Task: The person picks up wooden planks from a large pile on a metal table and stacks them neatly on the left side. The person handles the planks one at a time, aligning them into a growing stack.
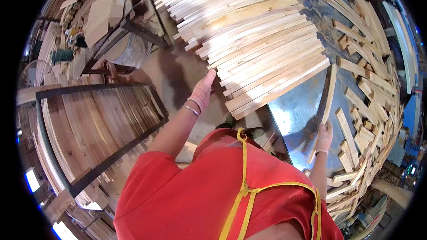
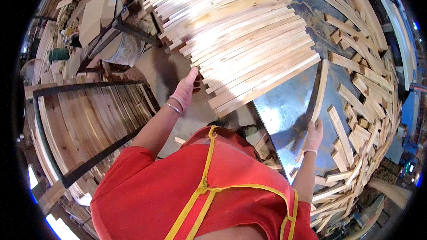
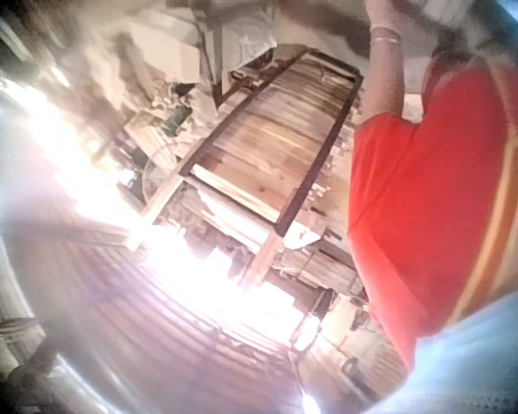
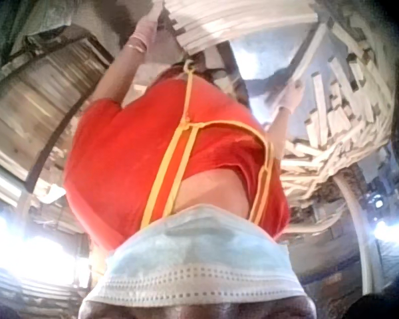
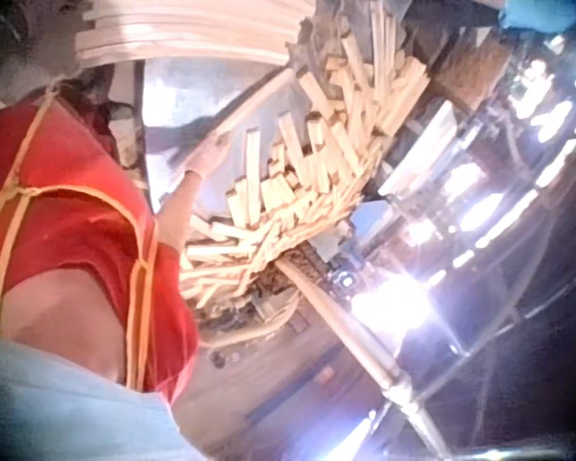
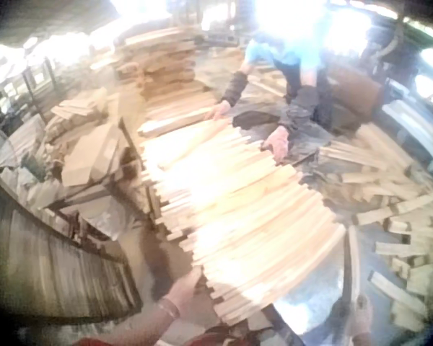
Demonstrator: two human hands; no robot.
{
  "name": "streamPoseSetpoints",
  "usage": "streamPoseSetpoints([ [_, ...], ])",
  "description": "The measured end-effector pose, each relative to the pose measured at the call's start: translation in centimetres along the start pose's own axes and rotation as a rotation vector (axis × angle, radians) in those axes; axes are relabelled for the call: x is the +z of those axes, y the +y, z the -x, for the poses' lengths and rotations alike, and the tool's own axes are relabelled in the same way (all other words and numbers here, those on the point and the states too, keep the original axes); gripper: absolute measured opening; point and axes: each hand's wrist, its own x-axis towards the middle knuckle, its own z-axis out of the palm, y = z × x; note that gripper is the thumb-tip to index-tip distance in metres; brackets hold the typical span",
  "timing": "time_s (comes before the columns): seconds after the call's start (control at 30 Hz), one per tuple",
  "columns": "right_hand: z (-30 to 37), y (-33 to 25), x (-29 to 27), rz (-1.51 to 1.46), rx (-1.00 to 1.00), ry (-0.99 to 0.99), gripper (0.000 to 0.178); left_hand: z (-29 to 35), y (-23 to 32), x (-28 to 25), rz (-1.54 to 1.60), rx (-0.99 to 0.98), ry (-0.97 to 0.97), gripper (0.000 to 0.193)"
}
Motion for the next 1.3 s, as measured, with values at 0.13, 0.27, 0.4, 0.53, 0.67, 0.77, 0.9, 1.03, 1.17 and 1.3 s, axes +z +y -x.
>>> streamPoseSetpoints([
  [0.13, -1.5, -2.7, 2.8, -0.647, 0.177, -0.206, 0.063, -0.8, 1.6, 0.7, -0.029, 0.026, -0.072, 0.063],
  [0.27, 2.6, -8.2, 11.7, -0.540, 0.130, -0.265, 0.067, 2.1, 7.0, -0.5, -0.011, 0.075, -0.379, 0.067],
  [0.4, 3.7, -13.9, 15.6, -0.073, -0.068, -0.449, 0.068, -1.6, 13.9, 2.2, -0.153, -0.070, -0.746, 0.077],
  [0.53, 3.5, -11.7, 11.8, -0.335, -0.038, -0.546, 0.072, -2.4, 16.0, 11.1, -1.064, 0.383, -0.712, 0.090],
  [0.67, 3.2, -5.2, 4.3, -0.302, 0.071, -0.350, 0.073, -4.2, 13.5, 14.8, -1.360, 0.731, -0.568, 0.076],
  [0.77, 5.3, 1.8, -3.1, -0.349, 0.230, -0.008, 0.067, 2.3, 13.8, 17.0, -1.677, 0.721, -0.431, 0.052],
  [0.9, 8.1, 18.4, -10.3, 0.255, 0.214, 0.462, 0.054, 1.9, 10.0, 14.3, -1.704, 0.574, -0.255, 0.062],
  [1.03, 13.7, 24.2, -16.3, 0.847, -0.004, 0.310, 0.043, 4.7, 4.8, 16.1, -1.571, 1.287, -0.362, 0.067],
  [1.17, 11.5, 21.3, -17.2, 0.845, -0.218, 0.105, 0.022, 10.5, -2.0, 24.7, -1.520, 1.285, -0.676, 0.080],
  [1.3, 6.5, 13.5, -16.0, 0.451, -0.616, 0.142, 0.055, 16.9, -10.8, 32.7, -1.499, 1.471, -1.018, 0.085],
])
